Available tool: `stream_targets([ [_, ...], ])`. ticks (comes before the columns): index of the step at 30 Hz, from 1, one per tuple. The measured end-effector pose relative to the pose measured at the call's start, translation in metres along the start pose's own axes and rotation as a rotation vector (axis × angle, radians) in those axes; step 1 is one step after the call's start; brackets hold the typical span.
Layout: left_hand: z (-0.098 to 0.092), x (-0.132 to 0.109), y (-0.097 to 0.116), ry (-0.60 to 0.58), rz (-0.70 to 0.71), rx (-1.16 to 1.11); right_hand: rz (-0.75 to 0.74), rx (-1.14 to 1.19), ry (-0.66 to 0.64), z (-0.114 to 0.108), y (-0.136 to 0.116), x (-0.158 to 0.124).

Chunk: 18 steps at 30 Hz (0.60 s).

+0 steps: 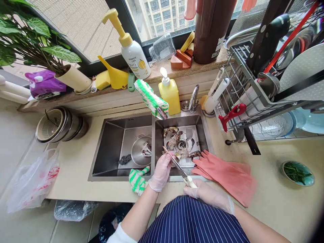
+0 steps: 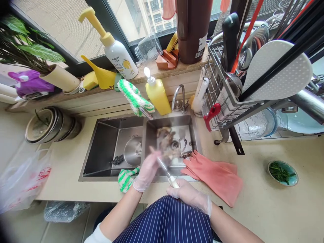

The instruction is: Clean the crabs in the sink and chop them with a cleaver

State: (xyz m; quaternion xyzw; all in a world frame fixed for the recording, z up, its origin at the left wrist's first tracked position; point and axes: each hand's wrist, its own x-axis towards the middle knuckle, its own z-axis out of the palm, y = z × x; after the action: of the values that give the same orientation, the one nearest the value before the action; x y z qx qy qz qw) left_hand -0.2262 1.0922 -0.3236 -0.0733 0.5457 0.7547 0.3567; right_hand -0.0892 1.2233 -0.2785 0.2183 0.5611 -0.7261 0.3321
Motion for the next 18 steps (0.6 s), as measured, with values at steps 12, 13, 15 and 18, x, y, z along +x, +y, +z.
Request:
stream_targets([
  [12, -0.011, 0.004, -0.001, -0.006, -0.042, -0.033, -0.052, 0.076, 0.029, 0.01, 0.024, 0.022],
  [13, -0.011, 0.004, -0.001, -0.016, -0.036, -0.03, -0.055, 0.07, 0.036, 0.009, 0.022, 0.02],
  [15, -0.011, 0.002, -0.001, -0.042, -0.013, -0.025, -0.063, 0.039, 0.056, 0.009, 0.019, 0.016],
  [18, -0.009, 0.0, 0.003, -0.08, 0.027, -0.018, -0.089, 0.007, 0.065, 0.009, 0.016, 0.014],
])
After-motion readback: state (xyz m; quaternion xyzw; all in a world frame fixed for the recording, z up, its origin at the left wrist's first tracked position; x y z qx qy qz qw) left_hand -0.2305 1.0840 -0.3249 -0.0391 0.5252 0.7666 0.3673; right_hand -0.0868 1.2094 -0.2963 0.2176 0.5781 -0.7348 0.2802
